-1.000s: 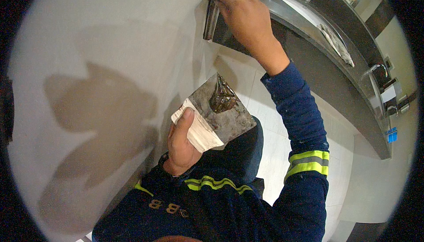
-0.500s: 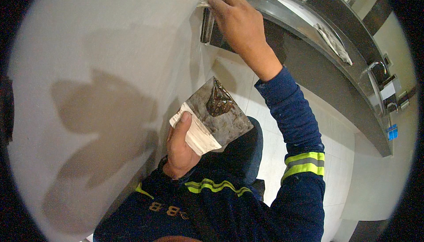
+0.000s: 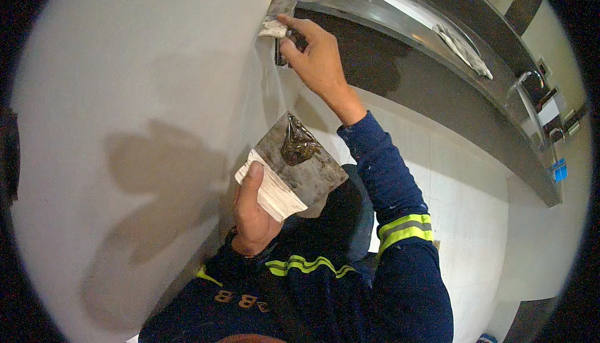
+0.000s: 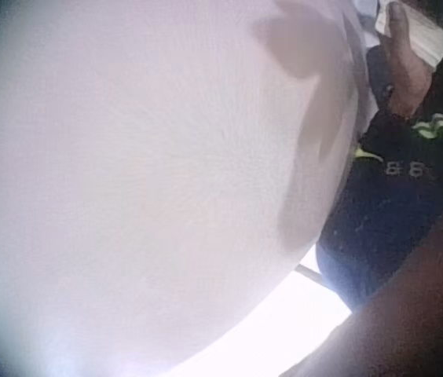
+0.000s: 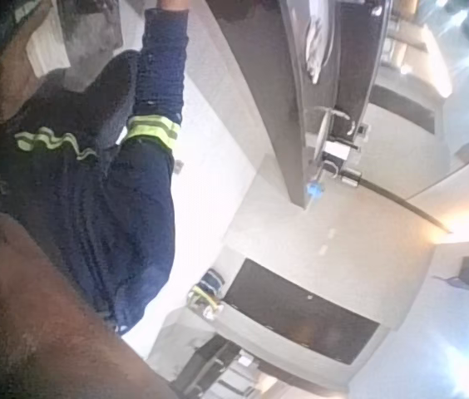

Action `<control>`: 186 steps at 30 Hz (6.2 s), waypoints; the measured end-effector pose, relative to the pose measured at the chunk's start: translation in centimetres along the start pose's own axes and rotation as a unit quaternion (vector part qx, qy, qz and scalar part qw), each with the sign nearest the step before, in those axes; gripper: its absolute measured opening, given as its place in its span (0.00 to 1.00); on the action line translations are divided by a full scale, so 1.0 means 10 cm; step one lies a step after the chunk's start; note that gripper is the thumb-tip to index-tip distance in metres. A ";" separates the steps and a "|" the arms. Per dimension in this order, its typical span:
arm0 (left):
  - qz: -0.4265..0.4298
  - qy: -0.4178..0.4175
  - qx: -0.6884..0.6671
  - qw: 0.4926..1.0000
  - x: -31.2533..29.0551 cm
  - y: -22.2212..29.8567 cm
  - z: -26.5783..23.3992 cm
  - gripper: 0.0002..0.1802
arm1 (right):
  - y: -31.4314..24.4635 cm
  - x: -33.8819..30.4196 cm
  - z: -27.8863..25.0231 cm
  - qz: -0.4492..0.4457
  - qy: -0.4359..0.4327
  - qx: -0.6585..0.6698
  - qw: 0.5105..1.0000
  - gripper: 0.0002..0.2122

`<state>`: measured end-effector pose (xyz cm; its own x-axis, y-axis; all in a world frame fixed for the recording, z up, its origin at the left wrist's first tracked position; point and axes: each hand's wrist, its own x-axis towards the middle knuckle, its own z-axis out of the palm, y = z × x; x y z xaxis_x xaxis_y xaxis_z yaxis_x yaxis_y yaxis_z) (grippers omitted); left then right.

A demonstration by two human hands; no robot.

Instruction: The person applies a dark adhesive along the edge where a wall meets a countertop using a small putty knife and a hawk. They repeatedly scoop adhesive from the hawk and spread it along the seam, then move to a different section of the countertop to continue the same process.

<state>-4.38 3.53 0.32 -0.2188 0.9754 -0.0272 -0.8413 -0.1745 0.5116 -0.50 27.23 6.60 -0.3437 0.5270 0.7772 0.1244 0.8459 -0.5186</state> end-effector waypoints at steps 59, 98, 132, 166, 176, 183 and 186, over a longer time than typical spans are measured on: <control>0.006 -0.026 0.046 0.999 -0.04 0.12 0.17 0.28 | 0.12 -0.11 0.29 0.094 0.084 0.059 0.990 0.15; 0.005 -0.020 0.011 1.000 0.04 0.06 0.17 0.24 | 0.03 -0.11 0.12 0.085 0.096 0.044 0.991 0.15; 0.003 -0.064 0.041 0.997 -0.02 0.10 0.16 0.29 | -0.36 0.82 -0.25 -0.152 -0.013 -0.219 0.964 0.07; -0.008 -0.046 0.032 0.998 -0.01 0.09 0.19 0.28 | -0.16 -0.03 -0.22 0.078 0.041 0.155 0.984 0.13; -0.009 -0.005 0.056 0.998 -0.07 0.09 0.18 0.29 | 0.12 -0.20 0.29 0.142 0.115 0.132 0.974 0.10; 0.029 0.002 0.036 0.999 -0.04 0.01 0.08 0.28 | 0.13 -0.16 0.40 0.098 0.146 0.122 0.977 0.14; 0.045 -0.010 0.041 0.998 -0.06 0.02 0.11 0.26 | 0.22 -0.13 0.41 0.037 0.137 0.081 0.987 0.16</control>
<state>-3.91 3.07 1.36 -0.2815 0.9588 0.0383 -0.7753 -0.2508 0.5797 -3.59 28.04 2.99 -0.0716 0.6083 0.7905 -0.0182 0.7916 -0.6108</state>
